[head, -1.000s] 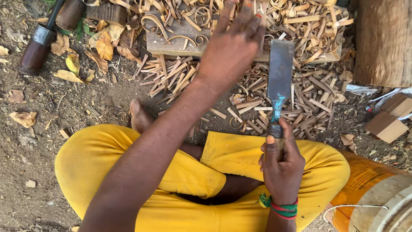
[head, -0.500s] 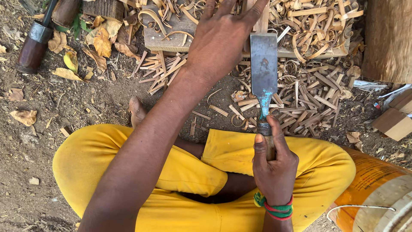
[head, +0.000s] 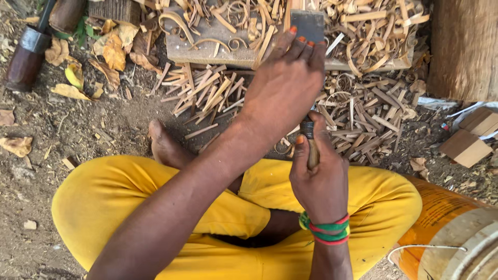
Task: The person shapes a piece of wood using a chisel while it is secured in a wooden block on the ground, periodically removing wood shavings by hand.
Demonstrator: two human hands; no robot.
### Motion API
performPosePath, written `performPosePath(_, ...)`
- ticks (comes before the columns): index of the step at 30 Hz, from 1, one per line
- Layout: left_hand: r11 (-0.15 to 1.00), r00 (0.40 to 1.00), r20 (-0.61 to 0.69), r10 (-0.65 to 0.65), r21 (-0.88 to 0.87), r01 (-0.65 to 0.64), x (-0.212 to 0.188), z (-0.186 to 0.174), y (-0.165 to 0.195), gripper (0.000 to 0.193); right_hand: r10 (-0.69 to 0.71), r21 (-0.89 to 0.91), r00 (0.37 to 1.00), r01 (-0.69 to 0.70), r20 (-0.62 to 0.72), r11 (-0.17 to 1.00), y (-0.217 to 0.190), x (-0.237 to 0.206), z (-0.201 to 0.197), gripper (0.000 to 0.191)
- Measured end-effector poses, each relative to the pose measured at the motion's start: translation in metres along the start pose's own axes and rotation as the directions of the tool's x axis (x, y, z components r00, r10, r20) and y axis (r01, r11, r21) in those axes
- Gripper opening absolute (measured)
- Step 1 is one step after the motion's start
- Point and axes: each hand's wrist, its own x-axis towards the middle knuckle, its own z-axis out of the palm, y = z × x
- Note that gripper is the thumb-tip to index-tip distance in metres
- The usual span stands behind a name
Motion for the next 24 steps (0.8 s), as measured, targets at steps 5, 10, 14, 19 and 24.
performPosePath(5, 0.999, 1.000, 0.007, -0.022, -0.039, 0.022, 0.006, 0.015, -0.010, 0.058, 0.216, -0.084, 0.976, -0.213, 0.021, 0.973, -0.009, 0.014, 0.006, 0.040)
performPosePath(10, 0.999, 0.997, -0.061, -0.046, -0.026, 0.044, 0.013, 0.026, -0.018, 0.053, 0.083, -0.076, 0.996, -0.085, -0.036, 0.993, -0.001, 0.021, 0.026, 0.042)
performPosePath(14, 0.987, 0.989, -0.144, 0.010, -0.158, -0.033, 0.008, 0.025, -0.029, 0.060, -0.059, -0.028, 0.994, 0.057, -0.093, 0.998, 0.011, 0.012, 0.034, 0.045)
performPosePath(19, 0.973, 0.959, -0.268, -0.094, -0.227, 0.032, 0.002, 0.019, -0.058, 0.056, 0.304, 0.481, 0.952, -0.256, -0.024, 0.838, 0.032, -0.024, 0.020, 0.046)
performPosePath(24, 0.999, 0.984, -0.175, -0.003, 0.037, 0.010, 0.014, 0.026, -0.059, 0.045, 0.451, 0.418, 0.891, -0.392, -0.049, 0.819, 0.063, -0.082, -0.003, 0.048)
